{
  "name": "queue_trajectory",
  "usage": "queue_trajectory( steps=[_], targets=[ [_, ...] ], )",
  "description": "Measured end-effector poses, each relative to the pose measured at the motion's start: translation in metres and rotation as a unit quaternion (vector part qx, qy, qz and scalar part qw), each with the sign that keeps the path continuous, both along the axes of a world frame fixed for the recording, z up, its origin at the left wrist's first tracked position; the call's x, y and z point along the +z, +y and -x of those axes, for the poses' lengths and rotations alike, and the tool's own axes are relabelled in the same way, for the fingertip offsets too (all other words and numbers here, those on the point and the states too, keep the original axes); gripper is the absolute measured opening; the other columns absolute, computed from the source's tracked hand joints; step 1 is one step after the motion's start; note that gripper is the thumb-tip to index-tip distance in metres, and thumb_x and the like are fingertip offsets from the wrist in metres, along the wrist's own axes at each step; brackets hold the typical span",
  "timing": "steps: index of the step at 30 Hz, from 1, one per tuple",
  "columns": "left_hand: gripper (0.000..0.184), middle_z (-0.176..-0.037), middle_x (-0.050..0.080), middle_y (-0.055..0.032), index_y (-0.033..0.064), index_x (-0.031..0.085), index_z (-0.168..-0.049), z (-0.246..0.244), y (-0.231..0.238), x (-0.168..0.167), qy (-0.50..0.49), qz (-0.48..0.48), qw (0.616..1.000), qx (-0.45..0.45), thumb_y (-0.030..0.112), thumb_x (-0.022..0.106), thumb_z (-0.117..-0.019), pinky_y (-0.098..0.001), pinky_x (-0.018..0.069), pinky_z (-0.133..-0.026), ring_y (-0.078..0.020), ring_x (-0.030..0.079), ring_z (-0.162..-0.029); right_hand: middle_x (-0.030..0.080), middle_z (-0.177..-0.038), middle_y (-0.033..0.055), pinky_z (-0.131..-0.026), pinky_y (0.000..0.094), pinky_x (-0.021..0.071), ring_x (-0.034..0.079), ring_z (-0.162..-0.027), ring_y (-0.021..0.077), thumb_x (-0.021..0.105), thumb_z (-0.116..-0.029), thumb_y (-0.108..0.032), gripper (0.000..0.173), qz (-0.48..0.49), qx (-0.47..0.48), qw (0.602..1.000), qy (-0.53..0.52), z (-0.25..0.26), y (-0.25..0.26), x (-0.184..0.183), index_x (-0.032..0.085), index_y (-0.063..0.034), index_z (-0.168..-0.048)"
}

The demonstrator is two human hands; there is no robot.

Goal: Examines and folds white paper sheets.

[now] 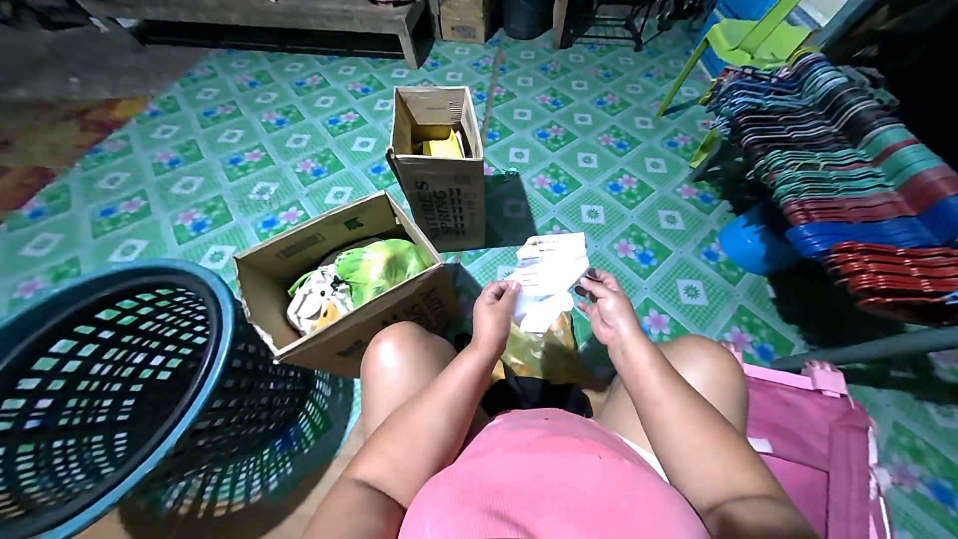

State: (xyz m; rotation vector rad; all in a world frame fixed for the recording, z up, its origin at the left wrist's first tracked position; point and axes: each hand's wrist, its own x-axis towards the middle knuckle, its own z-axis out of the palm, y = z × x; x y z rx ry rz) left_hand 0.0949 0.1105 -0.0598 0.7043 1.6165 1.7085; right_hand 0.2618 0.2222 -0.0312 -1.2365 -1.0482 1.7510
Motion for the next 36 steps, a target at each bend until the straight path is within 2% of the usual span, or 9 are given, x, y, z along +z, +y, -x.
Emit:
queue_trajectory(
  steps=[3,6,9,12,17,22,26,29,36],
  targets=[
    [0.016,-0.100,0.067,-0.0069,0.0053,0.075,-0.096,0.002,-0.001,-0.002,0.141,-0.007,0.988,-0.056,0.019,0.066,-0.0986,-0.0334,0.0543,-0.087,-0.0143,0.064,-0.095,0.061,-0.129,0.0146,-0.090,0.0470,0.0535,0.063,-0.110,0.0261,0.062,-0.0997,-0.015,0.051,-0.009,0.021,1.000,0.005,-0.003,0.005,-0.002,0.044,-0.0107,-0.147],
    [0.017,-0.099,0.067,-0.0053,0.0070,0.077,-0.098,0.000,-0.003,-0.001,0.214,-0.018,0.973,-0.085,0.021,0.067,-0.0985,-0.0315,0.0536,-0.086,-0.0123,0.063,-0.094,0.069,-0.116,0.0157,-0.083,0.0431,0.0591,0.070,-0.097,0.0243,0.061,-0.0999,-0.008,0.036,-0.022,0.017,0.999,0.022,-0.006,0.010,-0.002,0.055,-0.0043,-0.135],
    [0.020,-0.111,0.067,-0.0078,0.0054,0.075,-0.113,0.000,-0.003,0.000,0.144,-0.032,0.987,-0.057,0.016,0.064,-0.0995,-0.0342,0.0545,-0.092,-0.0152,0.064,-0.103,0.069,-0.110,0.0131,-0.083,0.0400,0.0593,0.069,-0.094,0.0201,0.062,-0.0988,-0.003,0.024,-0.060,-0.038,0.997,0.038,-0.008,0.012,0.006,0.059,-0.0007,-0.123],
    [0.028,-0.125,0.065,-0.0126,0.0030,0.070,-0.125,0.005,-0.001,0.001,0.046,-0.029,0.999,-0.005,0.007,0.063,-0.0976,-0.0354,0.0541,-0.096,-0.0186,0.064,-0.110,0.064,-0.119,0.0141,-0.087,0.0424,0.0587,0.067,-0.102,0.0223,0.059,-0.1008,-0.005,0.032,-0.055,-0.140,0.983,0.105,-0.014,0.024,0.011,0.053,-0.0025,-0.132],
    [0.028,-0.120,0.065,-0.0139,0.0004,0.071,-0.121,0.006,-0.001,0.001,0.035,-0.038,0.998,0.047,0.000,0.065,-0.0927,-0.0326,0.0553,-0.091,-0.0182,0.064,-0.105,0.062,-0.129,0.0148,-0.093,0.0468,0.0576,0.066,-0.113,0.0266,0.051,-0.1028,-0.006,0.042,0.010,-0.200,0.962,0.186,-0.022,0.033,0.018,0.045,-0.0089,-0.144],
    [0.031,-0.121,0.064,-0.0148,0.0023,0.071,-0.122,0.005,-0.002,-0.002,0.123,-0.043,0.989,0.077,0.002,0.067,-0.0917,-0.0315,0.0539,-0.093,-0.0184,0.062,-0.110,0.069,-0.111,0.0057,-0.085,0.0413,0.0596,0.069,-0.099,0.0186,0.044,-0.1068,-0.014,0.024,-0.034,-0.042,0.976,0.212,-0.030,0.021,0.021,0.057,-0.0133,-0.127],
    [0.040,-0.130,0.057,-0.0190,0.0019,0.065,-0.134,0.004,-0.001,-0.003,0.148,-0.042,0.985,0.084,0.004,0.065,-0.0938,-0.0311,0.0544,-0.095,-0.0210,0.060,-0.116,0.072,-0.091,0.0068,-0.078,0.0349,0.0614,0.071,-0.081,0.0146,0.050,-0.1000,0.001,0.020,-0.069,0.175,0.978,0.092,-0.030,0.008,0.021,0.063,-0.0040,-0.114],
    [0.046,-0.139,0.052,-0.0221,0.0014,0.058,-0.141,0.003,0.000,-0.005,0.182,-0.045,0.980,0.064,0.005,0.063,-0.0963,-0.0325,0.0528,-0.100,-0.0234,0.056,-0.123,0.070,-0.114,0.0130,-0.085,0.0355,0.0602,0.070,-0.094,0.0180,0.062,-0.0956,0.001,0.031,-0.061,0.262,0.963,0.034,-0.017,0.000,0.010,0.061,0.0026,-0.126],
    [0.049,-0.148,0.047,-0.0252,-0.0030,0.052,-0.146,-0.013,-0.002,-0.007,0.196,-0.083,0.975,-0.065,0.003,0.059,-0.0976,-0.0317,0.0533,-0.103,-0.0234,0.057,-0.128,0.037,-0.161,0.0144,-0.109,0.0402,0.0488,0.046,-0.141,0.0224,0.072,-0.0894,-0.004,0.006,-0.173,0.179,0.966,-0.069,0.006,-0.008,-0.003,0.070,0.0001,-0.090]
  ],
)
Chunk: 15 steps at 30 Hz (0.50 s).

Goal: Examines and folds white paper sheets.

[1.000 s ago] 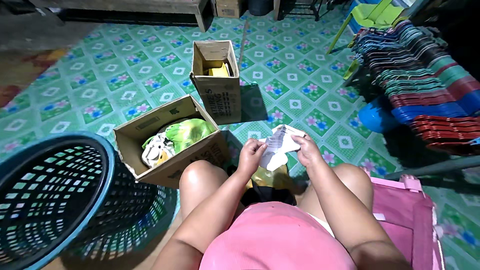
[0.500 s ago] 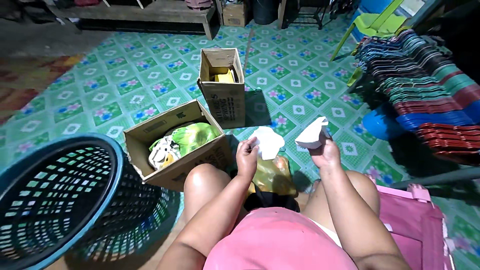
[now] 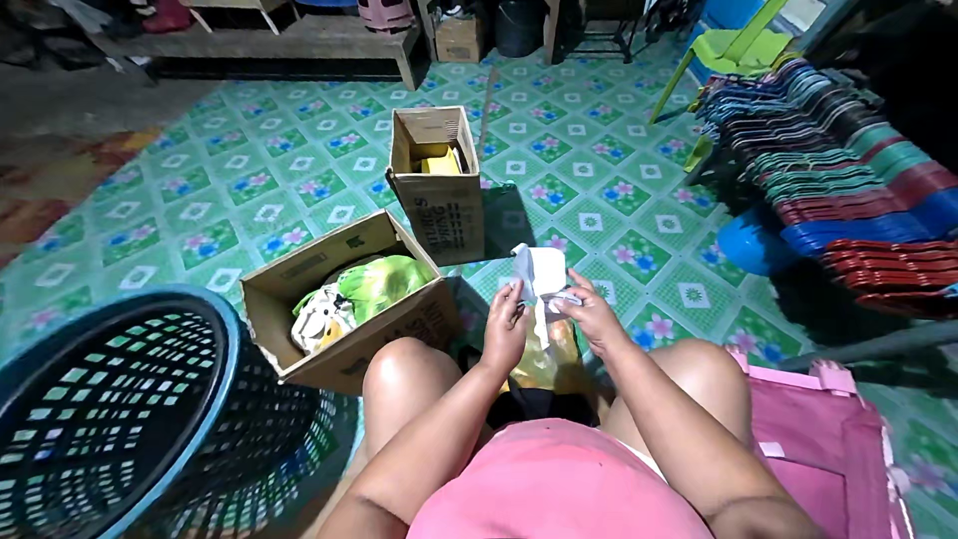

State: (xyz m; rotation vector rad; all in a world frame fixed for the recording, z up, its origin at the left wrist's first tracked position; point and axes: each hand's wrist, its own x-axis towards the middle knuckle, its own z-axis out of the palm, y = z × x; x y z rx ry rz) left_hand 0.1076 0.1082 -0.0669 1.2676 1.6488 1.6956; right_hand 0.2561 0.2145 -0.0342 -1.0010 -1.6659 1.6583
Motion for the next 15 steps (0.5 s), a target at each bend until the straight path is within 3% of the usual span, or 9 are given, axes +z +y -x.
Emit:
queue_trajectory(
  steps=[1,2,3,5,7,10,12,15],
  targets=[
    [0.048,-0.147,0.047,-0.0253,-0.0038,0.053,-0.144,-0.002,-0.001,0.000,0.000,-0.010,1.000,-0.012,0.003,0.059,-0.0974,-0.0318,0.0533,-0.103,-0.0234,0.057,-0.128,0.038,-0.160,0.0157,-0.108,0.0402,0.0493,0.047,-0.140,0.0230,0.074,-0.0888,-0.004,0.006,-0.007,-0.011,1.000,0.000,-0.001,0.003,0.000,0.070,-0.0002,-0.090],
    [0.047,-0.146,0.048,-0.0253,-0.0046,0.054,-0.144,-0.003,-0.001,0.000,0.000,-0.018,1.000,-0.020,0.002,0.060,-0.0971,-0.0319,0.0534,-0.103,-0.0234,0.057,-0.128,0.046,-0.152,0.0167,-0.105,0.0391,0.0515,0.052,-0.133,0.0222,0.075,-0.0881,-0.003,0.006,-0.008,-0.016,1.000,0.002,-0.002,0.005,0.001,0.070,0.0000,-0.091],
    [0.047,-0.146,0.048,-0.0254,-0.0049,0.054,-0.144,-0.004,-0.002,0.001,-0.002,-0.024,0.999,-0.025,0.002,0.059,-0.0972,-0.0321,0.0536,-0.103,-0.0235,0.057,-0.128,0.057,-0.136,0.0162,-0.098,0.0376,0.0548,0.060,-0.119,0.0201,0.075,-0.0876,-0.002,0.006,-0.007,-0.016,1.000,0.006,-0.004,0.006,0.003,0.070,0.0007,-0.091],
    [0.048,-0.147,0.046,-0.0258,-0.0054,0.053,-0.144,-0.005,-0.002,0.002,-0.006,-0.033,0.999,-0.023,0.002,0.059,-0.0971,-0.0322,0.0539,-0.103,-0.0236,0.057,-0.128,0.067,-0.102,0.0104,-0.086,0.0342,0.0578,0.065,-0.093,0.0147,0.074,-0.0887,-0.001,0.006,-0.010,-0.005,1.000,0.010,-0.007,0.009,0.005,0.069,0.0014,-0.090],
    [0.050,-0.150,0.043,-0.0264,-0.0060,0.050,-0.146,-0.005,-0.003,0.004,-0.021,-0.028,0.999,-0.018,0.003,0.059,-0.0975,-0.0317,0.0535,-0.103,-0.0238,0.057,-0.129,0.070,-0.089,0.0092,-0.081,0.0343,0.0585,0.067,-0.082,0.0135,0.075,-0.0904,-0.003,0.009,-0.028,-0.013,0.999,-0.026,-0.011,0.012,0.010,0.069,0.0026,-0.095],
    [0.054,-0.151,0.043,-0.0245,-0.0037,0.047,-0.149,-0.002,-0.003,0.004,-0.074,0.011,0.997,-0.035,0.007,0.060,-0.0975,-0.0335,0.0542,-0.102,-0.0243,0.058,-0.128,0.072,-0.100,0.0153,-0.089,0.0448,0.0578,0.069,-0.092,0.0220,0.075,-0.0935,-0.011,0.017,-0.118,-0.025,0.983,-0.140,-0.022,0.021,0.021,0.071,0.0034,-0.102],
    [0.054,-0.151,0.045,-0.0233,-0.0017,0.048,-0.148,0.000,-0.003,0.003,-0.093,0.076,0.991,-0.066,0.014,0.063,-0.0987,-0.0347,0.0543,-0.103,-0.0248,0.058,-0.129,0.070,-0.106,0.0179,-0.093,0.0497,0.0541,0.067,-0.100,0.0280,0.073,-0.0945,-0.011,0.016,-0.207,-0.008,0.958,-0.198,-0.028,0.024,0.031,0.073,0.0046,-0.099],
    [0.044,-0.156,0.039,-0.0221,0.0069,0.066,-0.133,0.003,-0.004,0.001,-0.021,0.179,0.982,-0.058,0.030,0.070,-0.0953,-0.0390,0.0500,-0.104,-0.0280,0.049,-0.136,0.071,-0.106,0.0177,-0.092,0.0508,0.0549,0.068,-0.100,0.0295,0.073,-0.0936,-0.008,0.011,-0.282,0.040,0.927,-0.243,-0.035,0.024,0.035,0.074,0.0032,-0.095]
  ],
)
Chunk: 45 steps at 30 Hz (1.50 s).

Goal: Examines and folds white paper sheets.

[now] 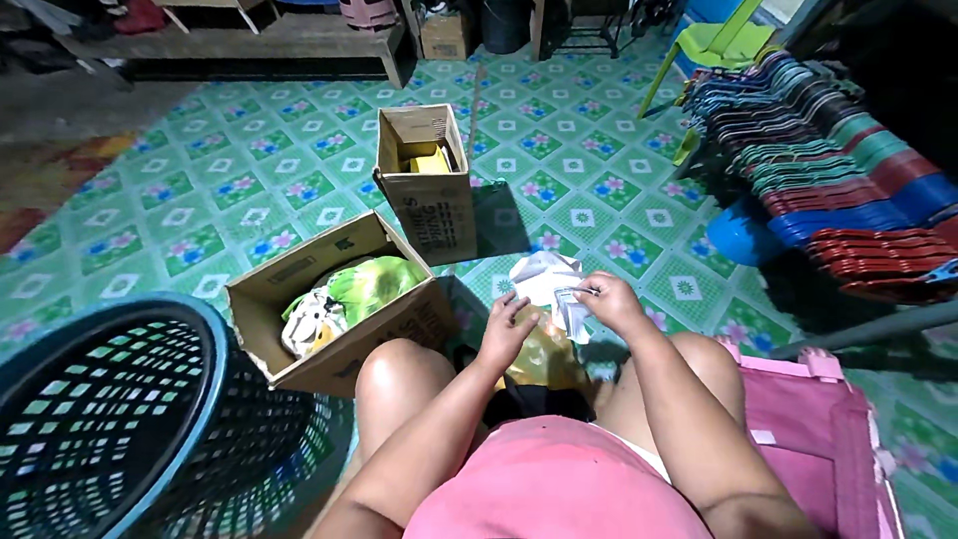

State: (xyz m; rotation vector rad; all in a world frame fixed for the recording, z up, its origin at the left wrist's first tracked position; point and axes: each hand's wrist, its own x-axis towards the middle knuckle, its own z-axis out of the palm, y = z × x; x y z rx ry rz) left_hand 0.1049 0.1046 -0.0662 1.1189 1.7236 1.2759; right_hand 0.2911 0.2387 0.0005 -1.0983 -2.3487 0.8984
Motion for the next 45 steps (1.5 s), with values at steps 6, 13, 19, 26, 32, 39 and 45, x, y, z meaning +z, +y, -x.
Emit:
queue_trajectory(
  steps=[6,13,19,26,32,39,45],
  targets=[
    [0.016,-0.163,0.034,-0.0166,0.0180,0.079,-0.101,0.005,-0.001,0.000,0.268,-0.094,0.957,-0.049,0.029,0.075,-0.0905,-0.0609,0.0285,-0.120,-0.0369,0.027,-0.153,0.072,-0.102,0.0147,-0.094,0.0525,0.0542,0.069,-0.101,0.0300,0.070,-0.0932,-0.007,0.009,-0.036,0.228,0.962,-0.146,-0.002,-0.003,-0.011,0.077,-0.0008,-0.094],
    [0.020,-0.125,0.068,-0.0095,0.0062,0.075,-0.114,0.014,0.005,0.000,0.105,-0.047,0.981,-0.154,0.011,0.066,-0.0968,-0.0361,0.0524,-0.104,-0.0162,0.064,-0.118,0.071,-0.094,0.0130,-0.094,0.0533,0.0519,0.069,-0.095,0.0283,0.070,-0.0924,-0.007,0.009,-0.064,0.288,0.948,-0.117,-0.003,-0.003,-0.011,0.077,-0.0013,-0.091],
    [0.016,-0.133,0.063,-0.0140,0.0021,0.076,-0.107,0.011,0.004,0.002,-0.012,-0.067,0.991,-0.116,0.004,0.068,-0.0936,-0.0309,0.0565,-0.096,-0.0156,0.066,-0.111,0.070,-0.100,0.0125,-0.089,0.0462,0.0560,0.067,-0.096,0.0237,0.072,-0.0916,-0.004,0.006,-0.008,0.193,0.981,-0.029,-0.013,0.004,-0.001,0.076,0.0000,-0.093],
    [0.024,-0.120,0.072,-0.0098,0.0043,0.076,-0.116,0.008,0.003,-0.001,0.031,-0.114,0.987,-0.110,0.013,0.069,-0.0946,-0.0387,0.0481,-0.107,-0.0180,0.064,-0.119,0.069,-0.097,0.0099,-0.085,0.0358,0.0558,0.065,-0.092,0.0156,0.074,-0.0891,-0.001,0.003,0.066,0.184,0.980,0.039,-0.020,0.007,0.004,0.075,0.0010,-0.089],
    [0.042,-0.131,0.064,-0.0132,0.0027,0.066,-0.133,0.007,0.004,0.002,-0.103,-0.109,0.986,-0.072,0.001,0.070,-0.0911,-0.0333,0.0583,-0.092,-0.0173,0.068,-0.107,0.069,-0.097,0.0109,-0.084,0.0416,0.0562,0.065,-0.090,0.0195,0.074,-0.0911,-0.005,0.005,0.071,0.105,0.991,0.050,-0.016,0.012,-0.003,0.073,0.0006,-0.091],
    [0.066,-0.145,0.055,-0.0135,0.0075,0.049,-0.151,0.009,0.002,0.009,-0.147,-0.128,0.980,-0.027,-0.003,0.071,-0.0893,-0.0329,0.0597,-0.088,-0.0168,0.069,-0.102,0.065,-0.104,0.0076,-0.088,0.0327,0.0545,0.062,-0.096,0.0118,0.075,-0.0866,-0.003,0.006,0.266,0.157,0.950,0.045,-0.010,0.009,-0.013,0.072,0.0014,-0.090],
    [0.077,-0.149,0.052,-0.0119,0.0118,0.042,-0.156,0.015,0.001,0.013,-0.203,-0.120,0.972,-0.013,-0.007,0.071,-0.0868,-0.0361,0.0603,-0.087,-0.0188,0.069,-0.100,0.070,-0.085,0.0032,-0.079,0.0294,0.0573,0.066,-0.078,0.0068,0.073,-0.0900,-0.006,0.010,0.304,0.166,0.938,-0.018,-0.005,0.002,-0.013,0.070,0.0008,-0.096]
  ],
)
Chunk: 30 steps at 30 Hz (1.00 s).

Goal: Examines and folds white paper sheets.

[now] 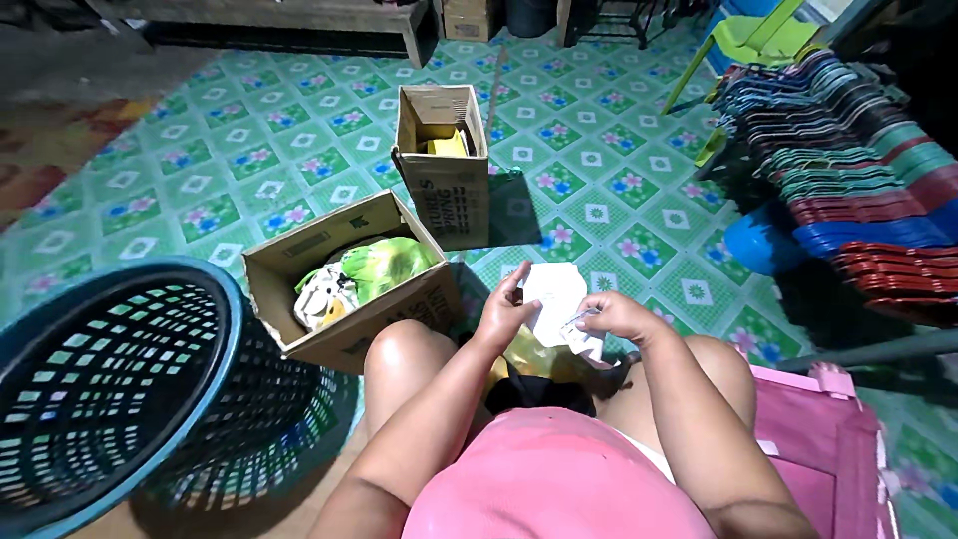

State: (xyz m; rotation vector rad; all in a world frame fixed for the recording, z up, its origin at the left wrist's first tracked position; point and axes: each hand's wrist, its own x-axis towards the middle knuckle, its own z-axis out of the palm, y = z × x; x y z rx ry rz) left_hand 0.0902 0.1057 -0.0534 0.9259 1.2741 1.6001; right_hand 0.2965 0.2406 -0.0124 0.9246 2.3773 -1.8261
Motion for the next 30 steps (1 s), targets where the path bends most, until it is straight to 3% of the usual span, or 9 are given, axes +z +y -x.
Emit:
queue_trajectory(
  steps=[5,13,14,18,20,22,25,27,30],
  targets=[
    [0.082,-0.154,0.047,-0.0113,0.0128,0.036,-0.159,0.000,0.000,0.000,-0.022,-0.001,1.000,-0.017,-0.009,0.068,-0.0872,-0.0368,0.0593,-0.091,-0.0193,0.068,-0.107,0.070,-0.082,0.0007,-0.077,0.0279,0.0576,0.066,-0.076,0.0055,0.074,-0.0890,-0.008,0.010,-0.004,-0.005,1.000,0.017,-0.003,0.002,0.000,0.070,-0.0007,-0.095],
    [0.078,-0.148,0.054,-0.0113,0.0152,0.039,-0.158,0.001,-0.001,0.000,-0.040,0.009,0.999,-0.011,-0.010,0.066,-0.0889,-0.0360,0.0594,-0.088,-0.0192,0.069,-0.100,0.069,-0.081,-0.0012,-0.077,0.0257,0.0570,0.065,-0.076,0.0038,0.072,-0.0893,-0.002,0.003,0.012,0.001,0.999,0.041,-0.009,0.003,0.005,0.069,-0.0018,-0.089],
    [0.078,-0.147,0.055,-0.0115,0.0155,0.040,-0.158,0.001,-0.001,0.000,-0.041,0.012,0.999,-0.010,-0.010,0.066,-0.0886,-0.0360,0.0594,-0.087,-0.0194,0.069,-0.099,0.068,-0.085,-0.0004,-0.079,0.0264,0.0562,0.064,-0.080,0.0046,0.071,-0.0888,-0.001,0.003,0.003,-0.002,0.999,0.045,-0.010,0.004,0.006,0.069,-0.0018,-0.087],
    [0.078,-0.150,0.052,-0.0102,0.0155,0.040,-0.157,0.001,0.000,0.000,-0.036,0.021,0.999,-0.008,-0.011,0.066,-0.0883,-0.0356,0.0597,-0.087,-0.0187,0.069,-0.099,0.066,-0.121,0.0112,-0.099,0.0380,0.0522,0.061,-0.115,0.0170,0.070,-0.0865,0.001,0.002,-0.042,-0.042,0.996,0.065,-0.020,0.012,0.012,0.069,0.0022,-0.086],
    [0.079,-0.152,0.050,-0.0095,0.0153,0.040,-0.158,0.001,0.000,-0.001,-0.029,0.021,0.999,-0.010,-0.010,0.066,-0.0882,-0.0354,0.0595,-0.088,-0.0182,0.069,-0.101,0.066,-0.128,0.0102,-0.099,0.0392,0.0524,0.061,-0.118,0.0184,0.070,-0.0843,0.001,0.002,-0.043,-0.071,0.991,0.103,-0.027,0.015,0.012,0.069,0.0000,-0.085],
    [0.079,-0.153,0.050,-0.0095,0.0142,0.039,-0.158,0.001,0.001,-0.001,-0.028,0.019,0.999,-0.014,-0.010,0.066,-0.0878,-0.0350,0.0595,-0.088,-0.0178,0.069,-0.101,0.068,-0.122,0.0074,-0.091,0.0353,0.0564,0.065,-0.108,0.0153,0.066,-0.0849,0.002,0.007,-0.023,-0.117,0.982,0.148,-0.031,0.016,0.013,0.070,-0.0019,-0.090],
    [0.078,-0.152,0.050,-0.0094,0.0137,0.040,-0.158,0.000,0.001,-0.002,-0.025,0.022,0.999,-0.019,-0.011,0.066,-0.0880,-0.0344,0.0593,-0.087,-0.0173,0.069,-0.099,0.072,-0.088,0.0050,-0.067,0.0290,0.0600,0.068,-0.072,0.0096,0.065,-0.0935,0.003,0.007,0.018,-0.253,0.948,0.190,-0.029,0.013,0.015,0.066,-0.0015,-0.098],
    [0.078,-0.151,0.051,-0.0095,0.0138,0.040,-0.157,-0.001,0.001,-0.003,-0.020,0.024,0.999,-0.020,-0.011,0.066,-0.0878,-0.0347,0.0593,-0.087,-0.0176,0.069,-0.099,0.070,-0.085,0.0038,-0.066,0.0291,0.0605,0.068,-0.070,0.0095,0.063,-0.0982,-0.003,0.006,0.040,-0.349,0.913,0.210,-0.025,0.011,0.019,0.064,-0.0034,-0.104],
    [0.079,-0.148,0.053,-0.0106,0.0163,0.041,-0.158,-0.002,0.001,-0.003,-0.010,0.041,0.999,-0.020,-0.009,0.068,-0.0874,-0.0367,0.0604,-0.087,-0.0196,0.070,-0.100,0.071,-0.098,0.0035,-0.073,0.0339,0.0611,0.070,-0.083,0.0130,0.054,-0.1047,-0.013,0.019,0.110,-0.469,0.831,0.278,-0.018,0.014,0.018,0.061,-0.0093,-0.122]
  ],
)
